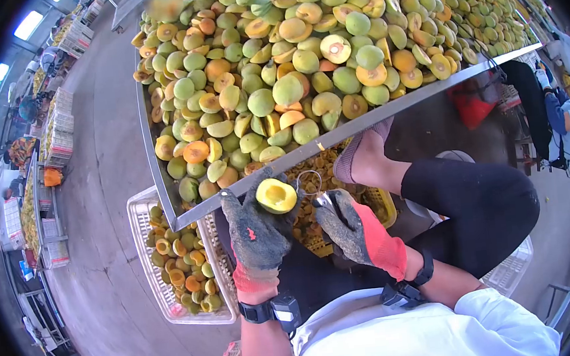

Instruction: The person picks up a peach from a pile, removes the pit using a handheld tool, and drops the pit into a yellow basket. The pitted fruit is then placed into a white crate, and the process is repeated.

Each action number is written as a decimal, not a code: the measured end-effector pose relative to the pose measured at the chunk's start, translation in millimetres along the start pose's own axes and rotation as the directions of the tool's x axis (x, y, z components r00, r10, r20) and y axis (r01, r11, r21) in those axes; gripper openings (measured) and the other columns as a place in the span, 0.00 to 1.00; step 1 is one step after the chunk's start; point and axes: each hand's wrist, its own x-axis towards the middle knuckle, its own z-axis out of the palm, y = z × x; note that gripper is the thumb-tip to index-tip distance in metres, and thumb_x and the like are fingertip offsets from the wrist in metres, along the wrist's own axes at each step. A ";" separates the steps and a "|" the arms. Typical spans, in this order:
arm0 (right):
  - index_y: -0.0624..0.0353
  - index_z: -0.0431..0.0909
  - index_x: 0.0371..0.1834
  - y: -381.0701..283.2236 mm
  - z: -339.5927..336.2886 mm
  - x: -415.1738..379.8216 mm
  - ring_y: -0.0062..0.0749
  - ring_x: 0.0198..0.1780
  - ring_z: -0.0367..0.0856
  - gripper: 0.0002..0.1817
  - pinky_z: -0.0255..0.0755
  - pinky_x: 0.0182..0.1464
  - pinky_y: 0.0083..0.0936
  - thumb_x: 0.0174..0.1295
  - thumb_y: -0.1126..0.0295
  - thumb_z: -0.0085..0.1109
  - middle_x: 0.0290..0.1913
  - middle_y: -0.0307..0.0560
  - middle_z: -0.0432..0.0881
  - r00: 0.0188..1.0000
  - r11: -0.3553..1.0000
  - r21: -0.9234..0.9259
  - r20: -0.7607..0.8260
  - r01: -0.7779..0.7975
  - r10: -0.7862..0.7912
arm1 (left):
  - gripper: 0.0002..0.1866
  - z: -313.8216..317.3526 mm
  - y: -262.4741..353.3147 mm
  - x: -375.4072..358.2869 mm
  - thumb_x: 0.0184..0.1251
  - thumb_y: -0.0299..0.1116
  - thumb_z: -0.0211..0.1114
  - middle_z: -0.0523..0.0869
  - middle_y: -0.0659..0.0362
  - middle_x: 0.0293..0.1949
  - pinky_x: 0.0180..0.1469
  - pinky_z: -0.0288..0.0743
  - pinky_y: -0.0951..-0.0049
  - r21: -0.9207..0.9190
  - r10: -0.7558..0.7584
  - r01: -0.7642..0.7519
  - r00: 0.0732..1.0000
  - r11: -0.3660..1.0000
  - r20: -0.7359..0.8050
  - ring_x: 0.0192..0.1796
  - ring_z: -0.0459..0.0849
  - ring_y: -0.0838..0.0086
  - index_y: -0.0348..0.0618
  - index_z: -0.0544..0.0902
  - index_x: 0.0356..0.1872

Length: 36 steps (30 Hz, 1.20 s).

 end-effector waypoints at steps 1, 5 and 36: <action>0.56 0.73 0.56 3.0 -1.9 0.2 0.18 0.49 0.78 0.14 0.75 0.50 0.15 0.74 0.65 0.45 0.49 0.38 0.79 0.993 0.941 -0.319 0.000 0.113 -0.119 | 0.30 -1.0 -1.8 -0.4 0.75 0.52 0.46 0.76 0.52 0.58 0.67 0.64 0.60 -0.073 -0.022 0.021 1.000 0.997 -0.018 0.63 0.74 0.64 0.35 0.66 0.64; 0.56 0.72 0.59 4.3 -14.8 2.9 0.18 0.50 0.79 0.17 0.75 0.51 0.15 0.75 0.61 0.42 0.50 0.37 0.79 0.986 0.894 -0.419 0.034 0.161 -0.162 | 0.28 -2.3 -7.9 -1.6 0.75 0.50 0.48 0.77 0.53 0.56 0.65 0.67 0.64 -0.136 -0.053 0.047 0.998 0.990 -0.035 0.61 0.75 0.64 0.37 0.66 0.64; 0.65 0.73 0.55 6.9 4.7 -10.4 0.21 0.48 0.79 0.14 0.74 0.48 0.17 0.72 0.69 0.49 0.47 0.41 0.81 0.856 0.014 -0.874 0.471 0.485 -0.213 | 0.42 -9.0 14.6 -31.5 0.63 0.75 0.35 0.84 0.58 0.26 0.15 0.67 0.83 0.130 -0.514 0.537 0.840 0.834 -0.174 0.17 0.79 0.75 0.43 0.79 0.42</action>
